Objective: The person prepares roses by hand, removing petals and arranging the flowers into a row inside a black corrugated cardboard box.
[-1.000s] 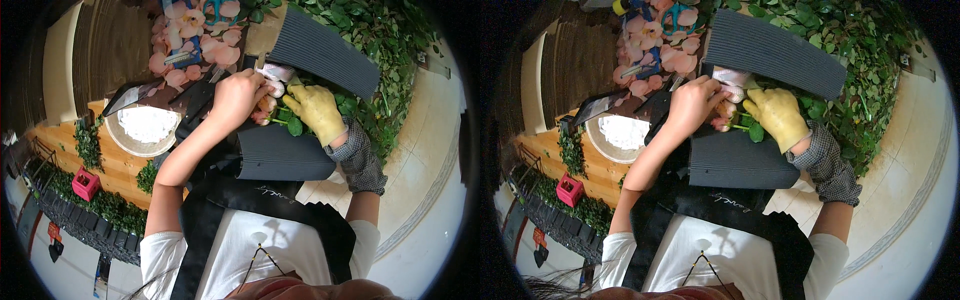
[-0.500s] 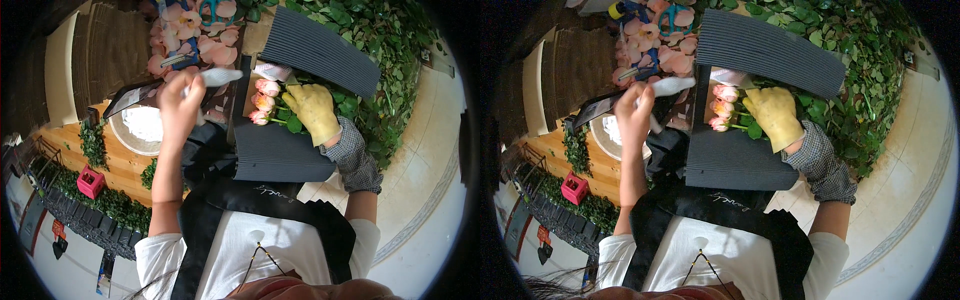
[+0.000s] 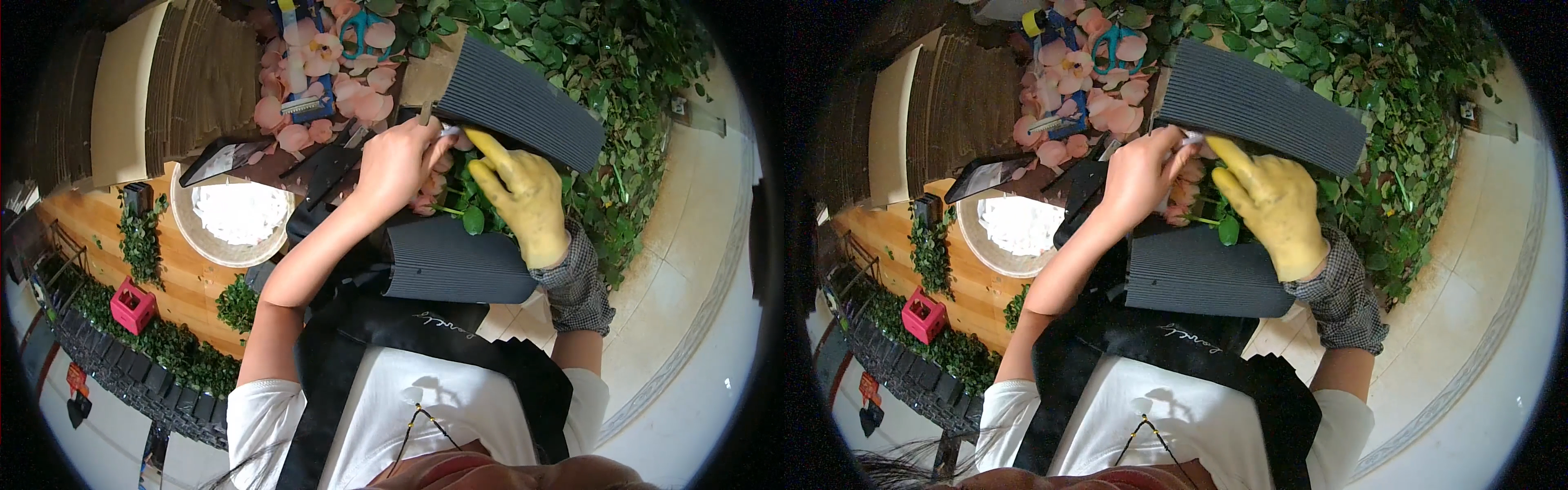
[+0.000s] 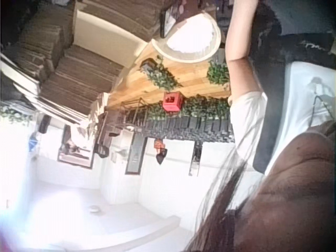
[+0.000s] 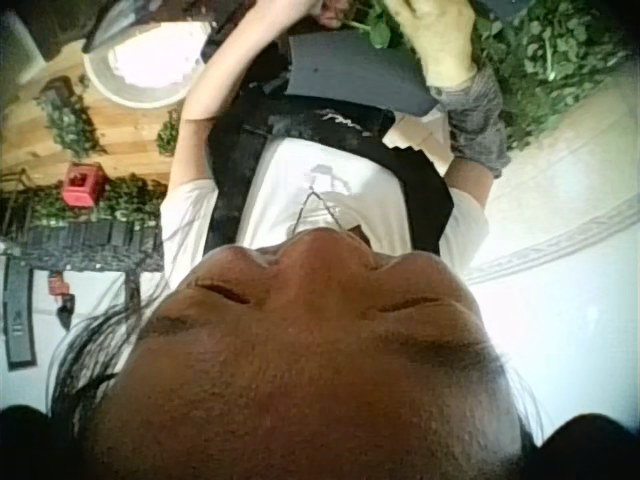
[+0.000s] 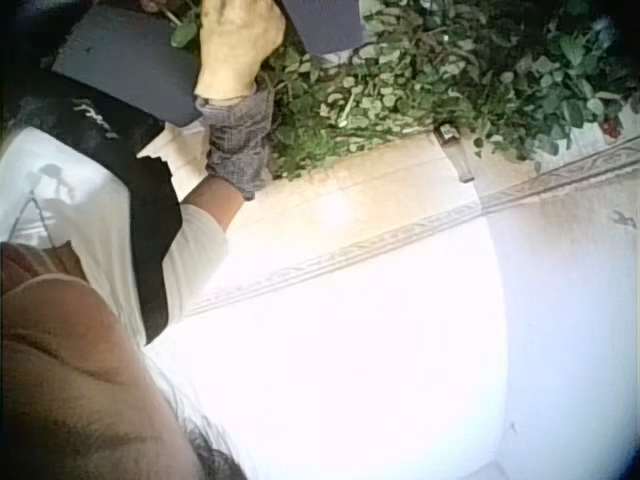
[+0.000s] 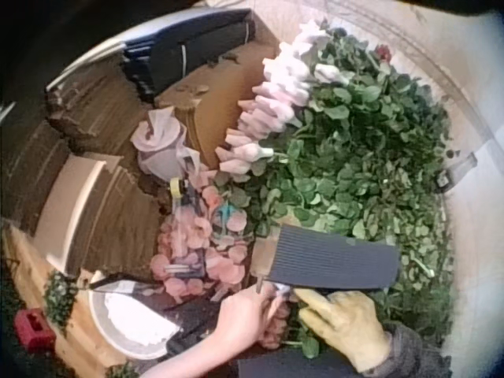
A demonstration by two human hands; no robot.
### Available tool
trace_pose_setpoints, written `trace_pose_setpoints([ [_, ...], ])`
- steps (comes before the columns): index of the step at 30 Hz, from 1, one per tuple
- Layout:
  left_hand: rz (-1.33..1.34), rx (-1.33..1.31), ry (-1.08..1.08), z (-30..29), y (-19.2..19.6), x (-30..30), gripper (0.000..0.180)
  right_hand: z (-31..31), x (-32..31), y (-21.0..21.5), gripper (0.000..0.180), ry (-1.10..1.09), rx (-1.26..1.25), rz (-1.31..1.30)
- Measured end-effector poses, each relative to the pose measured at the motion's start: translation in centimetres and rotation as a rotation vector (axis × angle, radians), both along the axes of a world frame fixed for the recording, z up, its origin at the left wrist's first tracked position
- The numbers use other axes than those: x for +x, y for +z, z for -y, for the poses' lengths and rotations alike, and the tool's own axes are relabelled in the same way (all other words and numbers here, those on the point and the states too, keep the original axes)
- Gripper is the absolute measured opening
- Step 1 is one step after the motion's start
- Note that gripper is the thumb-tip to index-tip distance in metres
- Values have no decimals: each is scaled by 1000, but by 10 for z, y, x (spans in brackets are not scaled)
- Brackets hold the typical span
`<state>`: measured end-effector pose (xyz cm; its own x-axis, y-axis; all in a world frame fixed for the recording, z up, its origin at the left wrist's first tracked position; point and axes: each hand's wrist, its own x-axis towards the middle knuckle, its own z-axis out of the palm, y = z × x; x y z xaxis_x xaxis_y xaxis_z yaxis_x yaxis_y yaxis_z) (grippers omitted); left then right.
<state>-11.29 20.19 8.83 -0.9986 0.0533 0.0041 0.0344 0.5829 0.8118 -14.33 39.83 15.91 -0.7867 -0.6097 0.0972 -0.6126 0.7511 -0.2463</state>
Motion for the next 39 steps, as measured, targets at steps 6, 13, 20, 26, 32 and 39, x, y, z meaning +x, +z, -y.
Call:
trace_pose_setpoints([
  [6, -223, -3, -71, 9, -8, 20, 15, -4, -5, -28, 32, -46, 265, 237],
  [13, -212, 406, 209, 23, -10, 29, 17, -28, -10, -68, 24, -72, 308, -121],
  [20, 301, 413, 109, 65, -7, 32, 20, -27, -9, -58, 41, -105, 248, 37],
  [26, 312, -149, -67, 18, -7, -5, 38, -8, -12, -46, 41, -177, 480, 214],
  [32, 17, -156, 88, -2, -20, -6, 31, 6, -4, -60, 31, -207, 499, -19],
  [39, 294, 521, 134, 2, -33, 2, 30, -5, 1, -64, 30, -249, 455, 96],
])
